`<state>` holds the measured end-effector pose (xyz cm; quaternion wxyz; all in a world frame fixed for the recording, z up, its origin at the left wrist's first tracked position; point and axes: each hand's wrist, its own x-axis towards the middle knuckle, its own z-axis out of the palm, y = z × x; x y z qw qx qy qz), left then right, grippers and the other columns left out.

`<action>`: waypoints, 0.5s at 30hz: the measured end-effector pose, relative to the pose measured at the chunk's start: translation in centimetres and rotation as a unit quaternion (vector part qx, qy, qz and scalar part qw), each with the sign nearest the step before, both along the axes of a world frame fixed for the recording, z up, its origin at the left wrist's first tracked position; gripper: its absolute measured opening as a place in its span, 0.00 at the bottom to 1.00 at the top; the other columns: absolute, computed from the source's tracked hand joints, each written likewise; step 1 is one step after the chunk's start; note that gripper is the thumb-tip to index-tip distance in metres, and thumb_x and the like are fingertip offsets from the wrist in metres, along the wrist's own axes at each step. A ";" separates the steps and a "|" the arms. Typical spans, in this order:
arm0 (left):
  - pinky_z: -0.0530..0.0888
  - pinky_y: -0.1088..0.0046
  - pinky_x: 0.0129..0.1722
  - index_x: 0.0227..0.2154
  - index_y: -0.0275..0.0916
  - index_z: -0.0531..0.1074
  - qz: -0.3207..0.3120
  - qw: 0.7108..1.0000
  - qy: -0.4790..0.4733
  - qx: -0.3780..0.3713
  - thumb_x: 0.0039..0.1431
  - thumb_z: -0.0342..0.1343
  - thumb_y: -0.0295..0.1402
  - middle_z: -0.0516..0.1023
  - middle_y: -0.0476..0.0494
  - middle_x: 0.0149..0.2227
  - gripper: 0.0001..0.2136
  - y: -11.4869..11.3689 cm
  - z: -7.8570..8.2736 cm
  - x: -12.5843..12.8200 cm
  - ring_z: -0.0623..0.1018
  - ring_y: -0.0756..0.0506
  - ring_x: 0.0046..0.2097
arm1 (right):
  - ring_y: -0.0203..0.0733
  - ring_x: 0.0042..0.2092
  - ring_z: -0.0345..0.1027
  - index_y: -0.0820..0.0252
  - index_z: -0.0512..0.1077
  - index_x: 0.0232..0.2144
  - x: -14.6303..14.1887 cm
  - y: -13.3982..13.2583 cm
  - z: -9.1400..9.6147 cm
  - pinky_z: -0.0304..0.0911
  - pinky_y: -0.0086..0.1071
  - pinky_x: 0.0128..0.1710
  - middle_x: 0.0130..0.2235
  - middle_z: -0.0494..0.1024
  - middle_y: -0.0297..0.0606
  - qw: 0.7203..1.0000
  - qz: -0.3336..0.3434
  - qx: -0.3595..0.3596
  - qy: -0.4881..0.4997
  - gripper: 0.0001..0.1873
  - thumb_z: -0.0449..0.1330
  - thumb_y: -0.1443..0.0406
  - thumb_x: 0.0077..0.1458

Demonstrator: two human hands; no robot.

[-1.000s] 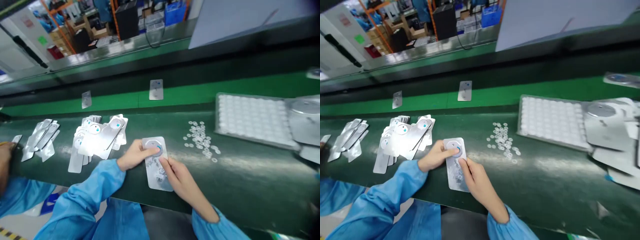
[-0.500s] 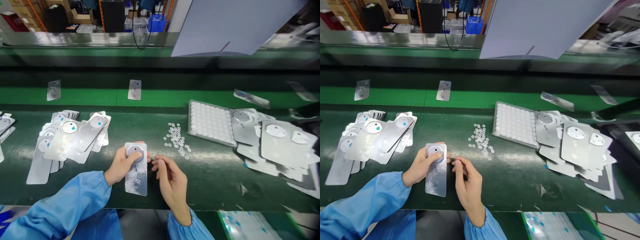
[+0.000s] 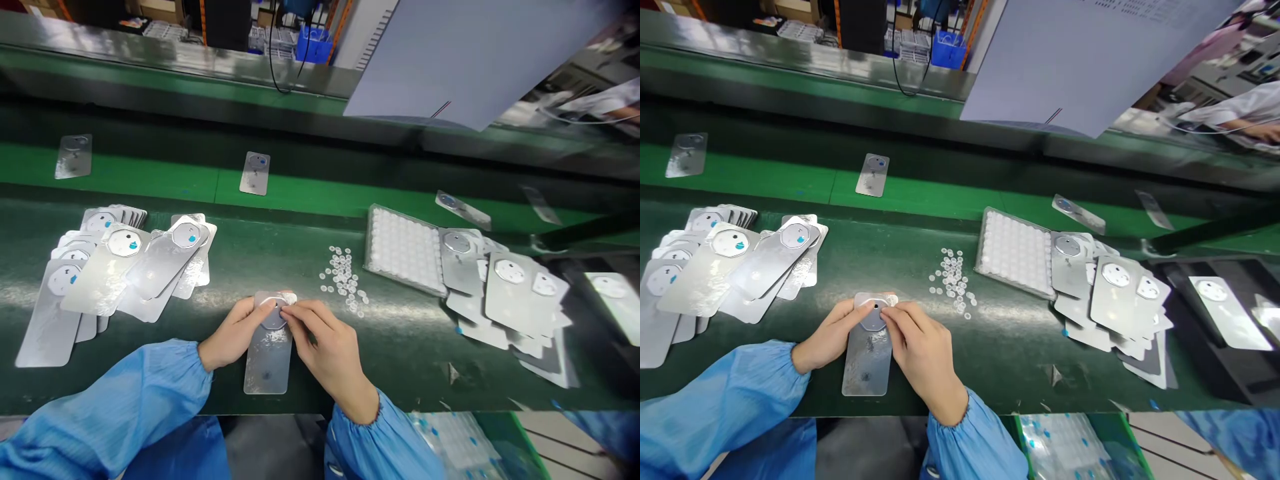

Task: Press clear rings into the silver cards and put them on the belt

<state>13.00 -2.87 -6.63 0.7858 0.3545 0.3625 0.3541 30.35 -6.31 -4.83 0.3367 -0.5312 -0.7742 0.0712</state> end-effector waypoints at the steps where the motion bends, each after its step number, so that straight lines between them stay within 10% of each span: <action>1: 0.75 0.67 0.49 0.51 0.39 0.82 -0.002 1.000 0.005 -0.001 0.62 0.62 0.49 0.84 0.40 0.47 0.21 0.0 0.0 0.0 0.80 0.39 0.49 | 0.39 0.35 0.78 0.57 0.78 0.42 0.0 0.0 0.2 0.70 0.30 0.33 0.38 0.83 0.39 1.000 0.001 0.006 -0.021 0.10 0.56 0.67 0.70; 10: 0.75 0.67 0.48 0.42 0.35 0.84 0.053 0.993 -0.044 -0.092 0.54 0.71 0.45 0.86 0.38 0.41 0.20 0.1 0.3 0.3 0.83 0.39 0.45 | 0.41 0.38 0.78 0.57 0.77 0.43 0.7 0.3 -1.3 0.70 0.32 0.34 0.41 0.83 0.42 0.992 0.098 0.079 -0.019 0.15 0.53 0.76 0.67; 15: 0.80 0.62 0.42 0.46 0.35 0.82 0.034 0.983 -0.080 -0.161 0.53 0.71 0.45 0.85 0.33 0.45 0.22 0.3 1.1 0.2 0.85 0.34 0.44 | 0.41 0.33 0.72 0.55 0.75 0.32 1.7 -0.9 -1.9 0.69 0.34 0.30 0.32 0.77 0.37 0.949 -0.100 0.010 0.299 0.07 0.61 0.66 0.64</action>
